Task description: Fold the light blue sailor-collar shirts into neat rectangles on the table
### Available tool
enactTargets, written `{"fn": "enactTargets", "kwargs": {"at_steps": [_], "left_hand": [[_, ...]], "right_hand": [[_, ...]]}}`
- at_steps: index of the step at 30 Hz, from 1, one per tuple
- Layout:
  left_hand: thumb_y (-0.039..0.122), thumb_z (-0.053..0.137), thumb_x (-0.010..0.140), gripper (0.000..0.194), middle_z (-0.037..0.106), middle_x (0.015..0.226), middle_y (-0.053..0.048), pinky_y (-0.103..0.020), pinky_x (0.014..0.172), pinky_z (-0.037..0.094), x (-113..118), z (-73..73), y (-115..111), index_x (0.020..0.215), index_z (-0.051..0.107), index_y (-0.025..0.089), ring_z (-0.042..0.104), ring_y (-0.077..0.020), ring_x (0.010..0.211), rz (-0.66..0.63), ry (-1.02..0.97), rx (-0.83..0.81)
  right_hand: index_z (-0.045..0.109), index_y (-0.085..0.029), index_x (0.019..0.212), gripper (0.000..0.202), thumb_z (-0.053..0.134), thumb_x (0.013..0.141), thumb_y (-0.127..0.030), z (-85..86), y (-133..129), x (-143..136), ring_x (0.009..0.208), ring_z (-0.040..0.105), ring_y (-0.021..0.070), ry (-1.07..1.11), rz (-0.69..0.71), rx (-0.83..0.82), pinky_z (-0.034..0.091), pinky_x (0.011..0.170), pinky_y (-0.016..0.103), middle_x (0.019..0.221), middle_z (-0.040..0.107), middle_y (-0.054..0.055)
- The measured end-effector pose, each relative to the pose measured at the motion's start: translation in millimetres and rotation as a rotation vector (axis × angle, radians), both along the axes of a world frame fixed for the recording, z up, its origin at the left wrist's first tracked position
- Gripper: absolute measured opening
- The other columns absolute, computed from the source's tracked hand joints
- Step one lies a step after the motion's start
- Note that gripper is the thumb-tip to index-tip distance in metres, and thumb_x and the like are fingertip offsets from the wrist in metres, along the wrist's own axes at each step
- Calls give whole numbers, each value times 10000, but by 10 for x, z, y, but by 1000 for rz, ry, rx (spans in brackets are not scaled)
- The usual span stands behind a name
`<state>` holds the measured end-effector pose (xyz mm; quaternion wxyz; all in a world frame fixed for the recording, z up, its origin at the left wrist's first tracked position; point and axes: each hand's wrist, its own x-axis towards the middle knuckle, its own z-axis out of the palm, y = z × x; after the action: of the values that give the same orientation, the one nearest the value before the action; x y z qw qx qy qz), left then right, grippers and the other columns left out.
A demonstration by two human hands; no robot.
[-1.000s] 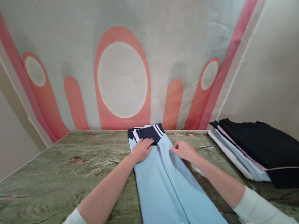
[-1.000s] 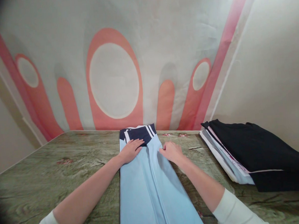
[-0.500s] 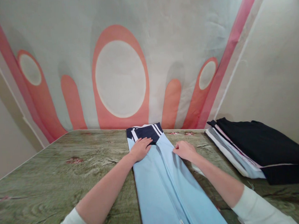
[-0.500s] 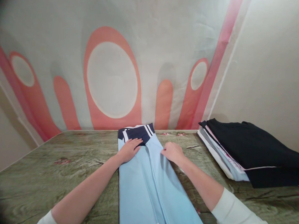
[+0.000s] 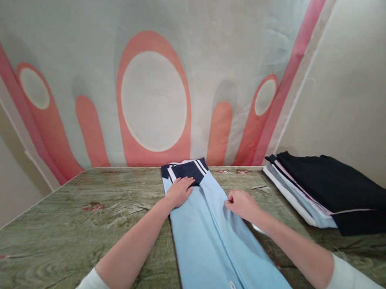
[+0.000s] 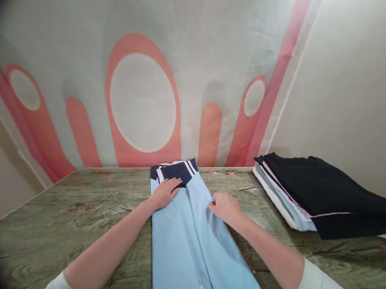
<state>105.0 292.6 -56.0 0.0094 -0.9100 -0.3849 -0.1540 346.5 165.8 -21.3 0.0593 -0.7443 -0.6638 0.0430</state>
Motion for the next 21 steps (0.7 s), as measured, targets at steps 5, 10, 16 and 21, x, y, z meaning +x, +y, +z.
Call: {"fn": "enactTargets", "kwargs": {"at_steps": [5,10,16,21], "left_hand": [[347,312,930,406,437,1362,-30,-384,1051,223,-8,3,0,1290,447,217,352,-200,1269,-1,2,11],[336,327,926,405,446,1354,-46,-390,1045,236,1,16,-12,1291,444,206,364,-209,1261,-6,9,32],[240,388,898,393,458,1343,-46,-368,1057,223,58,70,-74,1287,438,214,366,-186,1259,-84,-14,123],[253,363,906,371,516,1290,-49,-335,1024,300,51,48,-44,1250,485,184,438,-180,1209,-86,-45,37]], "right_hand": [[658,-188,754,201,483,767,-287,45,30,73,760,620,190,22,-23,-77,306,550,245,788,680,68],[628,-186,771,235,457,809,-342,41,-97,79,745,606,174,52,12,-38,313,580,245,821,670,58],[585,-170,712,202,442,792,-288,10,-310,141,721,566,148,120,91,7,321,629,238,777,628,50],[572,-169,736,164,512,731,-322,3,-421,122,683,552,144,79,82,25,303,594,238,801,615,47]]}}
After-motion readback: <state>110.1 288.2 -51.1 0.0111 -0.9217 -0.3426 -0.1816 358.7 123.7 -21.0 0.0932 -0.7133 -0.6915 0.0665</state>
